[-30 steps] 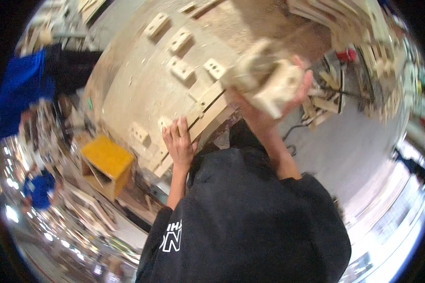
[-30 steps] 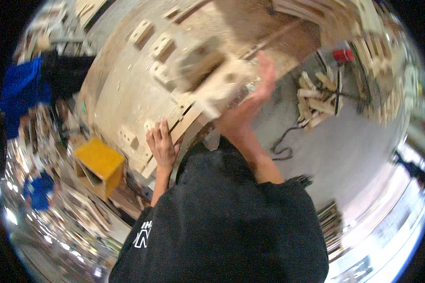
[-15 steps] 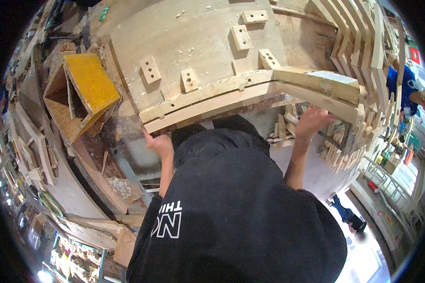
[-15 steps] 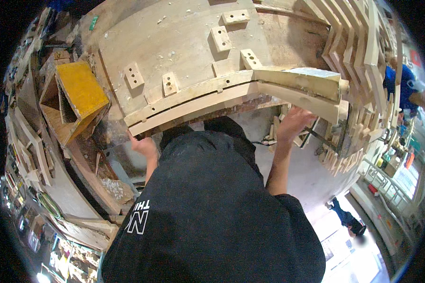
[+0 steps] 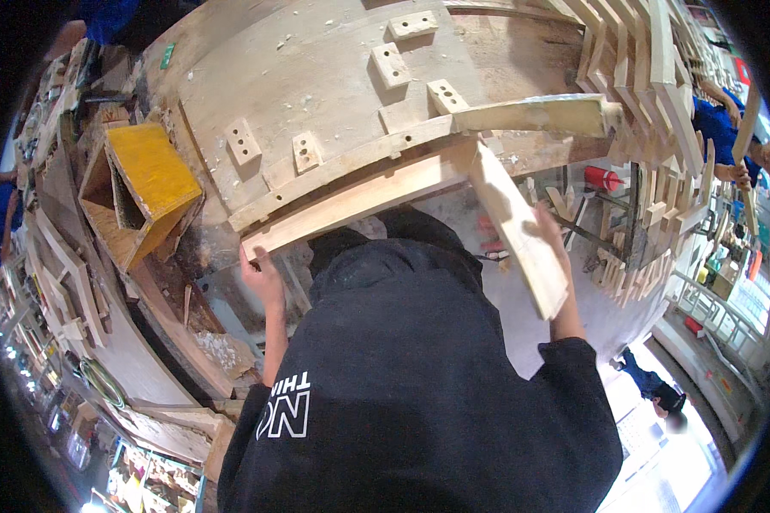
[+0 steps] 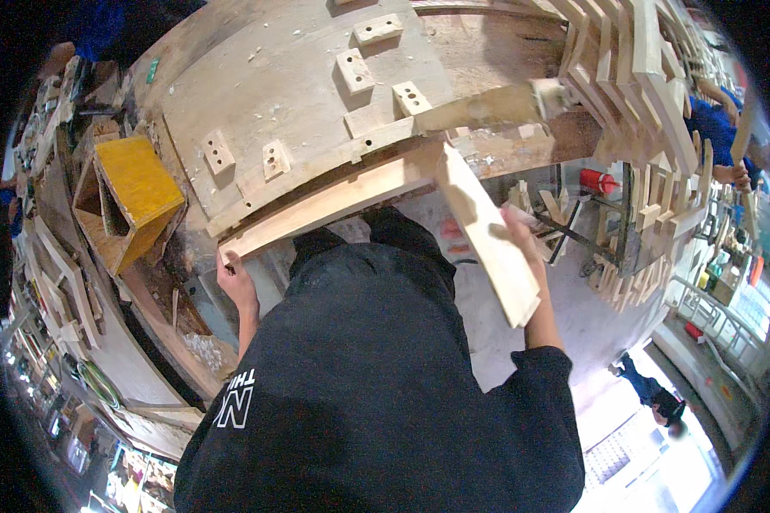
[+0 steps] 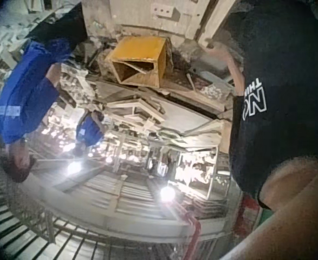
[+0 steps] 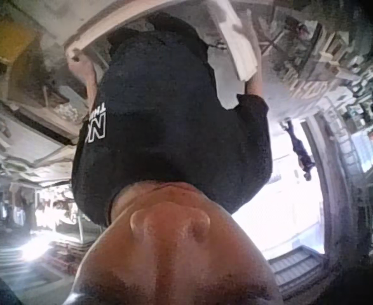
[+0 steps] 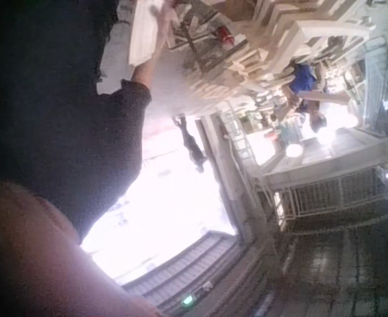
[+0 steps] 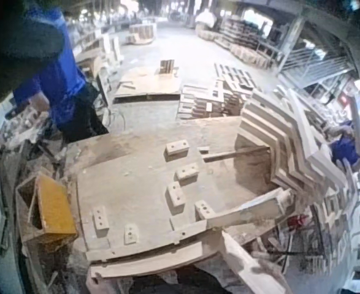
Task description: The person repeatedly picks up small wooden parts from a workbench and places them onto a growing stack. The hands handle each piece individually, turning some over before stacking them. Other workers are visible in the background, but the camera wearer focuses on moving and stacking the wooden components.
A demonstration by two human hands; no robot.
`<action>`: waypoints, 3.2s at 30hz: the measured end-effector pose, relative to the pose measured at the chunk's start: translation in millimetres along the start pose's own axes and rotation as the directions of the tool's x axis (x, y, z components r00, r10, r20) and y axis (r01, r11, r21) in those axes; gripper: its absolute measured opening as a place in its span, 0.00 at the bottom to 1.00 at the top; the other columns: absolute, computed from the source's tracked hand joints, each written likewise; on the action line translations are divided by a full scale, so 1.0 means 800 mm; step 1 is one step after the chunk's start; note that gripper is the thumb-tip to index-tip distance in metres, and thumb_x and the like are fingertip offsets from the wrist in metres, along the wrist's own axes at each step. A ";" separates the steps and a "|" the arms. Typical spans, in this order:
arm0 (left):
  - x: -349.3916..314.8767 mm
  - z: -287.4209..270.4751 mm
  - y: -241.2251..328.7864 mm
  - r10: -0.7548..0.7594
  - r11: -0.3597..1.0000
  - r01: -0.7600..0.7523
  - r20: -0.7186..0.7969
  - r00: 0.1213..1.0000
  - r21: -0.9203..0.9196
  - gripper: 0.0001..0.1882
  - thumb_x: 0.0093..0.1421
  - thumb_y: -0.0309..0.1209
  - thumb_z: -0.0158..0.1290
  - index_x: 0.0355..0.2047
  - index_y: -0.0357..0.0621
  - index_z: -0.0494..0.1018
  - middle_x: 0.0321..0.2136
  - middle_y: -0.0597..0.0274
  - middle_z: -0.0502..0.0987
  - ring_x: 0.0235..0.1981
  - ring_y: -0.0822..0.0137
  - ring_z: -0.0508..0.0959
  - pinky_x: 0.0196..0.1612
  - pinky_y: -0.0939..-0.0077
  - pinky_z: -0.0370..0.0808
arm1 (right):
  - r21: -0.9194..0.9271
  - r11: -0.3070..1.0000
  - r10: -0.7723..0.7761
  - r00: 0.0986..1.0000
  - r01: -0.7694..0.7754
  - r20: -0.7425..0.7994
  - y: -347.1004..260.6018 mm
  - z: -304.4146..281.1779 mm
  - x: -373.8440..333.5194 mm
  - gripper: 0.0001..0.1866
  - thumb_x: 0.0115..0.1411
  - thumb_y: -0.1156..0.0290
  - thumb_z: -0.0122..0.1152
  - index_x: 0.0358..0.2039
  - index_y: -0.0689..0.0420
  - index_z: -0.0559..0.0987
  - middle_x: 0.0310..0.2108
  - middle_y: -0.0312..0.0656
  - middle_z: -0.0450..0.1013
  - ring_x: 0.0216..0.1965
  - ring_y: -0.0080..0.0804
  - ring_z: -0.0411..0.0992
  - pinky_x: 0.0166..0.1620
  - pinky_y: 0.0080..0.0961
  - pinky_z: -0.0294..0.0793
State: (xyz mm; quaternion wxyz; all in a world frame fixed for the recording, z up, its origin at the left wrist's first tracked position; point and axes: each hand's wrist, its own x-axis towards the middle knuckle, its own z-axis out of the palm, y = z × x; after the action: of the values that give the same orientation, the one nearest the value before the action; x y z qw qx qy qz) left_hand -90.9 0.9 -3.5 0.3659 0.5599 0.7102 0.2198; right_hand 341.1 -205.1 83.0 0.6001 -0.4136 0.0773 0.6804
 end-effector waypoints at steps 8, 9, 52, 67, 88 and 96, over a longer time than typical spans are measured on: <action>-0.031 -0.070 0.004 -0.144 0.862 0.079 -0.092 0.985 -0.501 0.22 0.71 0.40 0.41 0.47 0.31 0.74 0.43 0.55 0.77 0.47 0.67 0.75 0.53 0.73 0.67 | -0.327 0.943 0.146 0.963 -0.066 0.228 -0.018 -0.003 -0.051 0.51 0.53 0.39 0.62 0.63 0.64 0.55 0.49 0.62 0.72 0.51 0.54 0.73 0.51 0.49 0.75; -0.034 -0.087 0.008 -0.108 0.863 0.024 -0.138 0.985 -0.505 0.23 0.71 0.41 0.41 0.47 0.31 0.74 0.43 0.55 0.77 0.47 0.67 0.75 0.53 0.73 0.67 | -0.329 0.944 0.123 0.962 -0.037 0.245 -0.024 0.009 -0.056 0.52 0.53 0.34 0.59 0.63 0.64 0.56 0.48 0.61 0.72 0.50 0.53 0.73 0.51 0.48 0.75; 0.178 -0.068 0.288 0.120 0.642 -0.313 -0.311 0.943 -0.700 0.27 0.53 0.39 0.66 0.49 0.37 0.72 0.42 0.59 0.77 0.38 0.67 0.78 0.40 0.71 0.79 | 0.211 -0.924 0.368 0.594 0.319 0.715 -0.378 0.340 0.181 0.42 0.37 0.65 0.74 0.57 0.33 0.71 0.61 0.25 0.66 0.66 0.25 0.57 0.71 0.58 0.37; 0.161 0.061 0.155 -0.273 0.851 0.098 -0.275 0.922 -0.515 0.27 0.57 0.39 0.63 0.49 0.29 0.73 0.45 0.54 0.78 0.43 0.65 0.77 0.47 0.69 0.72 | -0.039 -0.892 0.301 0.656 0.451 0.692 -0.295 0.211 0.378 0.39 0.50 0.63 0.70 0.63 0.30 0.64 0.68 0.33 0.54 0.71 0.30 0.42 0.70 0.54 0.42; 0.179 0.061 0.118 -0.424 0.471 0.259 0.041 0.905 -0.843 0.32 0.55 0.32 0.65 0.52 0.38 0.59 0.45 0.50 0.72 0.38 0.57 0.78 0.38 0.58 0.78 | -0.983 -0.165 -0.320 0.938 0.085 0.134 -0.241 0.155 0.388 0.21 0.59 0.53 0.63 0.27 0.62 0.83 0.18 0.35 0.72 0.22 0.22 0.68 0.27 0.26 0.66; 0.192 0.062 0.104 -0.359 0.366 0.201 0.062 0.931 -0.909 0.31 0.56 0.30 0.63 0.55 0.45 0.58 0.48 0.54 0.71 0.41 0.56 0.77 0.40 0.56 0.80 | -0.971 -0.108 -0.282 0.930 0.215 0.238 -0.240 0.166 0.385 0.18 0.56 0.55 0.68 0.37 0.58 0.84 0.25 0.38 0.78 0.22 0.22 0.74 0.26 0.25 0.73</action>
State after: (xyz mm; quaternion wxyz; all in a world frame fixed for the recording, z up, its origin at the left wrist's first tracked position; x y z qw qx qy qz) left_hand -16.7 165.9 -17.1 0.5868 0.1272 0.5888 0.5410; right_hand 466.6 157.9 42.1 0.2273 -0.7387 -0.5019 0.3883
